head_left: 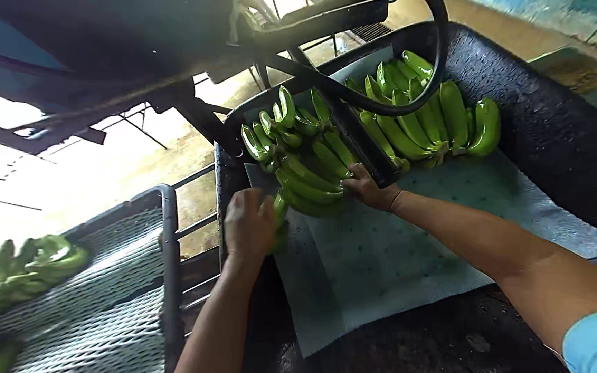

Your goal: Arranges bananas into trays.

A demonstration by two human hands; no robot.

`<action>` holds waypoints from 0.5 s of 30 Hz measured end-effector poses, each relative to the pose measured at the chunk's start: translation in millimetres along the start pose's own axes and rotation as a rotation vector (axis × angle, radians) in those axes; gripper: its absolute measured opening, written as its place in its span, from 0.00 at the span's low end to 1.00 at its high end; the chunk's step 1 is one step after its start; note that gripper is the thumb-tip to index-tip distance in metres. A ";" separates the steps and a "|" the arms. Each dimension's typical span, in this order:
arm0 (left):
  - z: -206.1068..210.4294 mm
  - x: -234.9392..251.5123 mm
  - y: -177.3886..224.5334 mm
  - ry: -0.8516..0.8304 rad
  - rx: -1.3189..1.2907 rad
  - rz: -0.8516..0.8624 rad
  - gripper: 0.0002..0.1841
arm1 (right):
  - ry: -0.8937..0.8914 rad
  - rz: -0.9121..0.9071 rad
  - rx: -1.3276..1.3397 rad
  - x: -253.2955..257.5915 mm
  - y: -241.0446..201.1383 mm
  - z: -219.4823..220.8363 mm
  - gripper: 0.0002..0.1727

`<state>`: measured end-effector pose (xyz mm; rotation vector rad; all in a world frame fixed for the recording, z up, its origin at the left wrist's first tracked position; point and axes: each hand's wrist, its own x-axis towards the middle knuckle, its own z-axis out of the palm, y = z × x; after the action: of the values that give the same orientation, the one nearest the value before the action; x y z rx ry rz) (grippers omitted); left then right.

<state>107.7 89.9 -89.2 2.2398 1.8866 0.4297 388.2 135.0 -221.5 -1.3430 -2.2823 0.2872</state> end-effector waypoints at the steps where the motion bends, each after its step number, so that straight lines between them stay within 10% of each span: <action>1: 7.6 3.3 23.5 -0.134 0.120 0.014 0.22 | 0.035 -0.044 -0.005 1.2 -0.1 1.9 0.12; 6: 73.5 14.0 84.0 -0.275 0.249 0.197 0.29 | 0.260 -0.157 0.160 19.1 -3.4 27.5 0.07; 15: 110.0 69.9 115.2 -0.437 0.435 0.077 0.38 | -0.063 0.103 0.347 -14.7 -11.2 -55.8 0.22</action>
<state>262.2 143.3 -148.7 2.4031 1.7811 -0.4756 413.3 113.4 -172.9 -1.2835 -2.0919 0.7329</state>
